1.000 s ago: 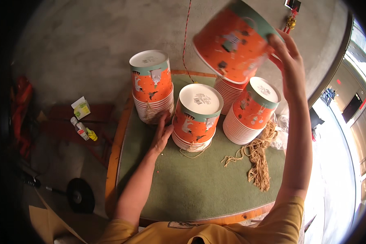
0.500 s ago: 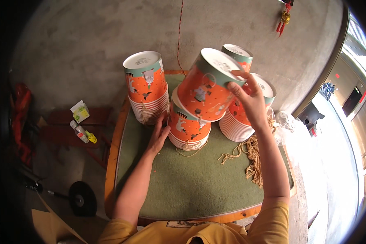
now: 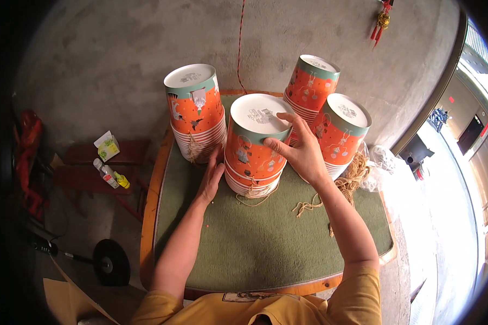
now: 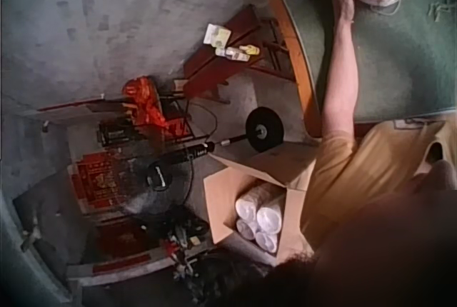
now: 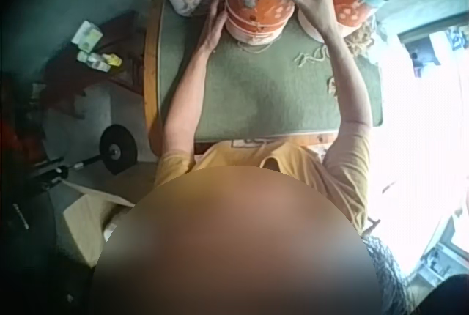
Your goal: Tying strings to paper cups and stacking them in a workshop environment.
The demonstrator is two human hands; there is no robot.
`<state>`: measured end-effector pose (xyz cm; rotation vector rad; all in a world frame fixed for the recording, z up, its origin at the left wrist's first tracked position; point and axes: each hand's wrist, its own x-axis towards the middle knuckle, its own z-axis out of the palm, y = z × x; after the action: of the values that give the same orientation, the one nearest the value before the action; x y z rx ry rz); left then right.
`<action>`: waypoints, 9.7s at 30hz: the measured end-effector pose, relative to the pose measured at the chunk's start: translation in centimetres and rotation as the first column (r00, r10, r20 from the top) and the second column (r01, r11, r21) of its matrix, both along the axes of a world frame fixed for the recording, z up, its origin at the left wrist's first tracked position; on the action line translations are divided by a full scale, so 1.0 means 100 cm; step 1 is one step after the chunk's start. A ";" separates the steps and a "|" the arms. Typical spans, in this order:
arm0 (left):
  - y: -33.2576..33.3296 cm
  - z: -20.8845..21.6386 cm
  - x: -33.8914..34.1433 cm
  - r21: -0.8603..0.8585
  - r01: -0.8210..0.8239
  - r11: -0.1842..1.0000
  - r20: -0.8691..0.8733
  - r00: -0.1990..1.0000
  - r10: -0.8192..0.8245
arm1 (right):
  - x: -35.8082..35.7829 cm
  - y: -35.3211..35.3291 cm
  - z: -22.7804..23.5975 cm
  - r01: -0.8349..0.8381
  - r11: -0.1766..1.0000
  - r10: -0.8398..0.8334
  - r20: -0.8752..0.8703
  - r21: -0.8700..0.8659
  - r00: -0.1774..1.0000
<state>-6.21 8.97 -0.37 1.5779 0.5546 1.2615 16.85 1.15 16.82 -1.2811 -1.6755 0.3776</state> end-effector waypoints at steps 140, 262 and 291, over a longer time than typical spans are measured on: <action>0.022 -0.030 0.024 0.125 -0.234 0.964 -0.351 0.899 0.264 | 0.023 0.065 -0.197 -0.066 0.959 -0.123 -0.611 -0.277 0.782; 0.019 0.060 0.055 0.259 -0.279 0.925 0.077 0.960 0.268 | 0.022 0.053 -0.095 -0.279 0.954 0.293 -0.505 0.107 0.812; 0.029 0.016 0.045 0.292 -0.260 0.920 0.038 0.965 0.261 | 0.022 0.053 -0.134 -0.234 0.970 0.238 -0.503 0.072 0.831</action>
<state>-1.71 11.92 1.26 1.7943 0.6144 1.6036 19.02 6.41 3.44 -0.8614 -1.3685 0.7872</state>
